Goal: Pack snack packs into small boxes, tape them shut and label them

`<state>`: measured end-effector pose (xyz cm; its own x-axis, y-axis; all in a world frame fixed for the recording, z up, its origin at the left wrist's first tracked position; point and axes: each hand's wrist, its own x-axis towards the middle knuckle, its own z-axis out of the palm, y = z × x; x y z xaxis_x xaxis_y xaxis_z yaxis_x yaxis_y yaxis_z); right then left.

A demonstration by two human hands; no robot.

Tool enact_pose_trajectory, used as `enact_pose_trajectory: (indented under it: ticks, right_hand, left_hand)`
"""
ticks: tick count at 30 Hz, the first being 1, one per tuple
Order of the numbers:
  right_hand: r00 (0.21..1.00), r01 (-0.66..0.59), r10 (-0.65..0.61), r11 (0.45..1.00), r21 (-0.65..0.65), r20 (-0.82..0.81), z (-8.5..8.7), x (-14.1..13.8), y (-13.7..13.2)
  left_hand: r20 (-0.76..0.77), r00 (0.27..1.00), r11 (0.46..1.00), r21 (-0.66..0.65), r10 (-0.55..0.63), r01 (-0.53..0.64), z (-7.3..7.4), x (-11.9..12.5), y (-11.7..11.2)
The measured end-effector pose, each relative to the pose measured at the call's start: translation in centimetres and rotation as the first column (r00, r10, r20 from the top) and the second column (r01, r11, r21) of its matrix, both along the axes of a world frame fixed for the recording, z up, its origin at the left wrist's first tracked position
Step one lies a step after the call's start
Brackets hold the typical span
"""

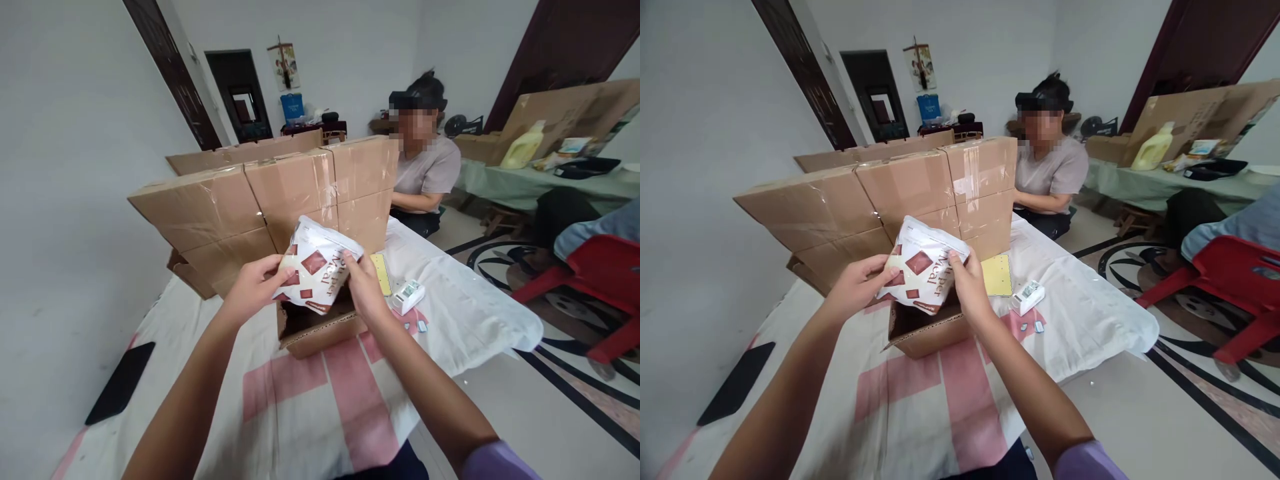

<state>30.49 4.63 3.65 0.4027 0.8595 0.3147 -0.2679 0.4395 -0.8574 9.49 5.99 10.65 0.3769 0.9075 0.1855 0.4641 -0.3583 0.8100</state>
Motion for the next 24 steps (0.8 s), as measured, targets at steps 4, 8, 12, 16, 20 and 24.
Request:
enact_pose_trajectory:
  ticks: [4, 8, 12, 16, 20, 24]
  right_hand:
    - [0.680, 0.301, -0.185, 0.953, -0.040, 0.709, -0.7, 3.3, -2.4]
    - [0.412, 0.371, 0.120, 0.883, -0.287, 0.903, -1.2, 5.0, -3.5]
    - [0.399, 0.350, 0.172, 0.879, -0.323, 0.901, -1.4, 5.4, -3.1]
    - [0.437, 0.334, 0.124, 0.897, -0.289, 0.891, -1.6, 5.2, -3.0]
    - [0.419, 0.353, 0.115, 0.894, -0.278, 0.901, -1.8, 4.8, -3.3]
    - [0.445, 0.375, 0.104, 0.880, -0.291, 0.890, -1.8, 4.7, -4.0]
  left_hand:
    - [-0.102, 0.988, 0.975, 0.199, 0.117, -0.095, -0.7, -1.7, -0.3]
    - [-0.245, 0.963, 0.969, 0.242, 0.116, -0.055, -0.3, -2.8, -0.8]
    - [-0.477, 0.878, 0.975, 0.213, 0.048, 0.062, 0.0, -1.1, -1.7]
    - [-0.730, 0.676, 0.960, 0.247, 0.098, 0.128, -1.9, 1.9, -1.9]
    - [-0.825, 0.546, 0.901, 0.338, 0.145, 0.272, -5.2, 4.4, -0.7]
    - [-0.833, 0.532, 0.871, 0.367, 0.151, 0.328, -7.0, 5.5, 0.4]
